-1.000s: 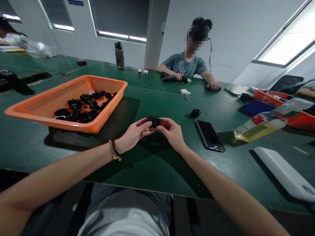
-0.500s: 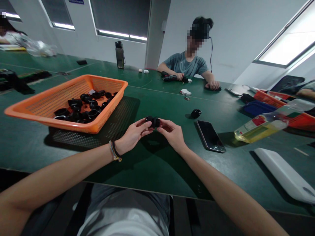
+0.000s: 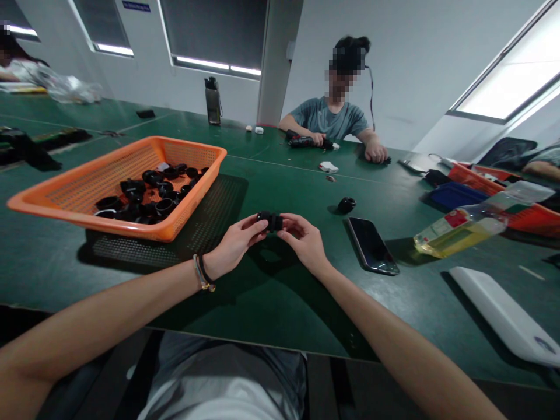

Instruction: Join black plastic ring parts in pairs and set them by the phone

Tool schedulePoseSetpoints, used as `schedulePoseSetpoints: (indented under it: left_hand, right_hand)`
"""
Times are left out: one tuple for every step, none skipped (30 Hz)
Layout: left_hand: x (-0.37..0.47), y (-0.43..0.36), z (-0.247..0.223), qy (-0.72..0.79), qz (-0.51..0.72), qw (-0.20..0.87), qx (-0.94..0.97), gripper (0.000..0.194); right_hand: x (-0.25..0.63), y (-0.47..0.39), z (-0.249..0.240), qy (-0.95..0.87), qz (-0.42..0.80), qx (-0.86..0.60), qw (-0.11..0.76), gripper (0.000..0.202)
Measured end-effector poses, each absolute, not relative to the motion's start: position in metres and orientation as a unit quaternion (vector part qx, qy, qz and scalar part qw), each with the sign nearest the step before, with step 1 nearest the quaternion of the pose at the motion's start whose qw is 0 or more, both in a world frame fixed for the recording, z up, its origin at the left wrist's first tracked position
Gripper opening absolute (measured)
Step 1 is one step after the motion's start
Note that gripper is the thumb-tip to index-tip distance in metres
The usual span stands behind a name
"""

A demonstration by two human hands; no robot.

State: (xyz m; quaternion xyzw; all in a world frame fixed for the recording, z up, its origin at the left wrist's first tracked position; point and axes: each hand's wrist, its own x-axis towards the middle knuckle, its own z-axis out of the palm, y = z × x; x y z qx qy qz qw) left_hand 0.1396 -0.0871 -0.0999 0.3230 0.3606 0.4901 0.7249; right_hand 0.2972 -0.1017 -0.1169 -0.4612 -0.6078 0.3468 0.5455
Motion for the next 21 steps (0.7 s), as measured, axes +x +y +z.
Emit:
schedulePoseSetpoints:
  left_hand:
    - [0.1393,-0.0870,-0.1000,0.363,0.487,0.725,0.325,0.012]
    - [0.1391,-0.0869,-0.1003,0.364,0.483,0.726,0.327,0.011]
    - [0.1388,-0.0867,-0.1007,0.365,0.481,0.727,0.328,0.011]
    - [0.1386,-0.0864,-0.1011,0.364,0.479,0.728,0.329,0.010]
    - [0.1384,-0.0862,-0.1016,0.363,0.479,0.728,0.330,0.010]
    - [0.1383,-0.0859,-0.1020,0.362,0.479,0.728,0.331,0.010]
    - [0.1382,-0.0857,-0.1023,0.361,0.480,0.728,0.332,0.010]
    - [0.1380,-0.0856,-0.1024,0.361,0.480,0.727,0.334,0.011]
    - [0.1379,-0.0856,-0.1022,0.361,0.479,0.726,0.336,0.011]
    - [0.1378,-0.0856,-0.1019,0.361,0.478,0.725,0.339,0.011]
    - [0.1377,-0.0858,-0.1015,0.361,0.477,0.724,0.343,0.011]
    - [0.1375,-0.0860,-0.1011,0.361,0.475,0.724,0.347,0.011]
    - [0.1374,-0.0862,-0.1006,0.360,0.474,0.723,0.349,0.011]
    - [0.1372,-0.0864,-0.1003,0.361,0.474,0.722,0.352,0.010]
    - [0.1371,-0.0865,-0.1001,0.363,0.475,0.720,0.353,0.010]
    - [0.1369,-0.0865,-0.1000,0.365,0.476,0.718,0.353,0.009]
    - [0.1367,-0.0865,-0.1001,0.366,0.477,0.716,0.354,0.010]
    - [0.1366,-0.0864,-0.1002,0.368,0.477,0.715,0.355,0.010]
    - [0.1364,-0.0863,-0.1003,0.368,0.475,0.715,0.357,0.009]
    - [0.1363,-0.0861,-0.1004,0.368,0.473,0.715,0.359,0.009]
    - [0.1362,-0.0859,-0.1005,0.366,0.472,0.716,0.361,0.008]
  right_hand:
    - [0.2971,-0.1018,-0.1167,-0.606,0.348,-0.461,0.547,0.031]
    - [0.2970,-0.1019,-0.1165,-0.606,0.348,-0.461,0.547,0.031]
    - [0.2969,-0.1020,-0.1164,-0.606,0.349,-0.461,0.546,0.031]
    - [0.2968,-0.1020,-0.1164,-0.606,0.348,-0.462,0.546,0.031]
    - [0.2967,-0.1020,-0.1164,-0.606,0.348,-0.463,0.545,0.031]
    - [0.2966,-0.1018,-0.1166,-0.606,0.348,-0.465,0.544,0.031]
    - [0.2965,-0.1017,-0.1168,-0.606,0.348,-0.466,0.543,0.031]
    - [0.2963,-0.1015,-0.1169,-0.605,0.349,-0.466,0.543,0.031]
    - [0.2962,-0.1013,-0.1171,-0.605,0.348,-0.466,0.544,0.031]
    - [0.2961,-0.1011,-0.1171,-0.606,0.347,-0.466,0.544,0.031]
    - [0.2961,-0.1010,-0.1171,-0.607,0.346,-0.466,0.543,0.030]
    - [0.2962,-0.1009,-0.1170,-0.608,0.343,-0.466,0.544,0.030]
    - [0.2962,-0.1010,-0.1167,-0.610,0.342,-0.465,0.543,0.030]
    - [0.2963,-0.1011,-0.1164,-0.613,0.341,-0.464,0.542,0.030]
    - [0.2964,-0.1013,-0.1159,-0.615,0.341,-0.462,0.540,0.030]
    - [0.2964,-0.1016,-0.1154,-0.617,0.341,-0.461,0.540,0.029]
    - [0.2963,-0.1018,-0.1149,-0.617,0.342,-0.459,0.540,0.029]
    - [0.2962,-0.1020,-0.1145,-0.617,0.343,-0.459,0.539,0.029]
    - [0.2960,-0.1022,-0.1140,-0.616,0.344,-0.459,0.540,0.029]
    - [0.2958,-0.1023,-0.1137,-0.615,0.346,-0.459,0.540,0.029]
    - [0.2956,-0.1023,-0.1134,-0.615,0.346,-0.459,0.540,0.029]
